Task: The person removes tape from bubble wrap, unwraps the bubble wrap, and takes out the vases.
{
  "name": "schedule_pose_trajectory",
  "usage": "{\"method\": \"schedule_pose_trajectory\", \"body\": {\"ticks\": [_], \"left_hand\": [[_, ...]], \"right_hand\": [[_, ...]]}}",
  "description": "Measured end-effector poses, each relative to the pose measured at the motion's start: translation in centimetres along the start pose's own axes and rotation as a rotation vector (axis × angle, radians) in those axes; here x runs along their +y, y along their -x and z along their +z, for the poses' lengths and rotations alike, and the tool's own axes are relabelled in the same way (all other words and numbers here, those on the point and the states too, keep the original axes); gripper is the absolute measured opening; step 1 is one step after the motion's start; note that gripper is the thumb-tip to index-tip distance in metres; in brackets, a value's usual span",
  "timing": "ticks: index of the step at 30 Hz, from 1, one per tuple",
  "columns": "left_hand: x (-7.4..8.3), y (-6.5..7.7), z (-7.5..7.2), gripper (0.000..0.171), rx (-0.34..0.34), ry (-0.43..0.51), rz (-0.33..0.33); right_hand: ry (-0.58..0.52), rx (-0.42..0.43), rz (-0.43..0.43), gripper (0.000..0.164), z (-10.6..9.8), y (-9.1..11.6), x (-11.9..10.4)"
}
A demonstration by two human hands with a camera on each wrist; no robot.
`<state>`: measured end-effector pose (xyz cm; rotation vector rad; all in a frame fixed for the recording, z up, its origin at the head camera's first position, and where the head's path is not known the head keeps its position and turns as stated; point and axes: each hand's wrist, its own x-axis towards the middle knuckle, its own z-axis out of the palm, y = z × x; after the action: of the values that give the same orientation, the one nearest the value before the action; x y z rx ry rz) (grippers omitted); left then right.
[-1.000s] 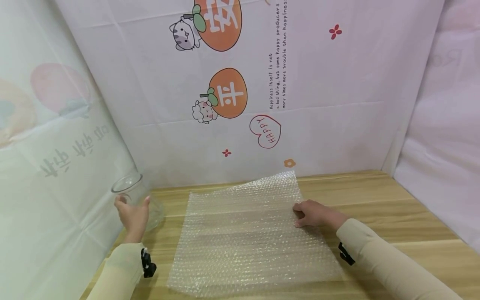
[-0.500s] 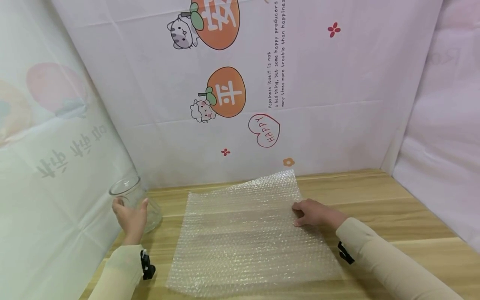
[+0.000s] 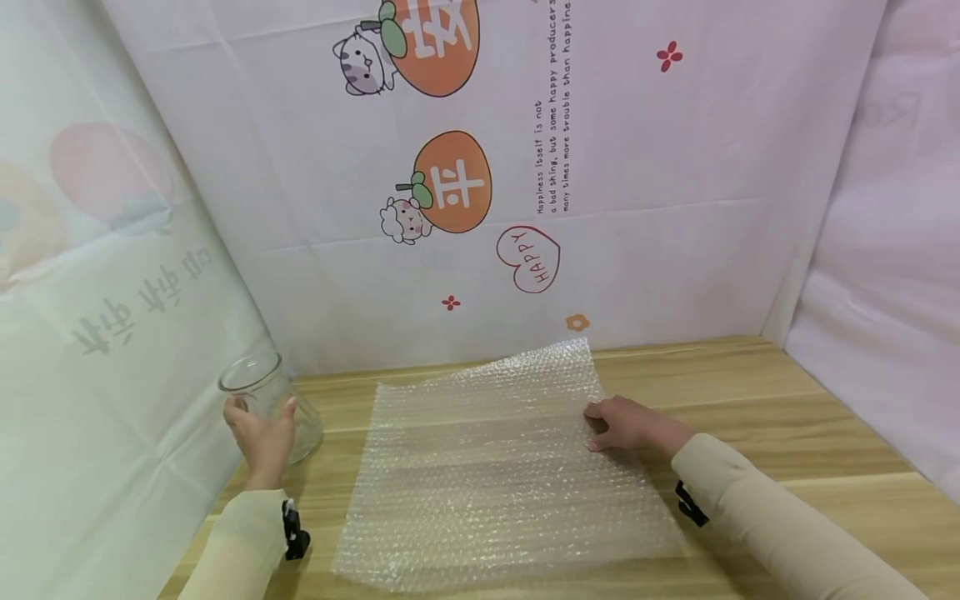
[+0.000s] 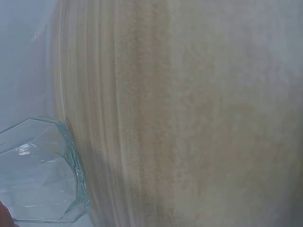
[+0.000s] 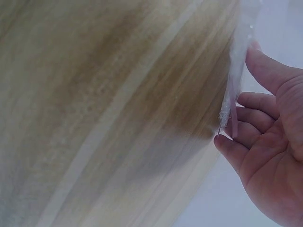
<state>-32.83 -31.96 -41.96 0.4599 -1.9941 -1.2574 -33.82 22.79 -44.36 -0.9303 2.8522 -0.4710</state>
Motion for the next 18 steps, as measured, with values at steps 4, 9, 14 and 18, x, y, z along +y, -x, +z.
{"method": "schedule_pose_trajectory", "body": {"ticks": [4,9,14,18], "left_hand": [[0.05,0.04,0.13,0.088,-0.007,0.004,0.008],[-0.05,0.05,0.12,0.088,-0.004,-0.007,0.015],[-0.28,0.02,0.08,0.088,0.006,-0.002,0.010],[-0.32,-0.02,0.09,0.089,0.001,0.028,0.009]], "right_hand": [[0.002,0.000,0.000,0.032,-0.14,0.04,-0.01],[0.004,-0.001,-0.006,0.032,-0.13,0.00,-0.11],[0.006,0.002,-0.013,0.032,-0.12,0.00,-0.17],[-0.001,0.005,-0.013,0.032,-0.07,0.01,-0.11]]}}
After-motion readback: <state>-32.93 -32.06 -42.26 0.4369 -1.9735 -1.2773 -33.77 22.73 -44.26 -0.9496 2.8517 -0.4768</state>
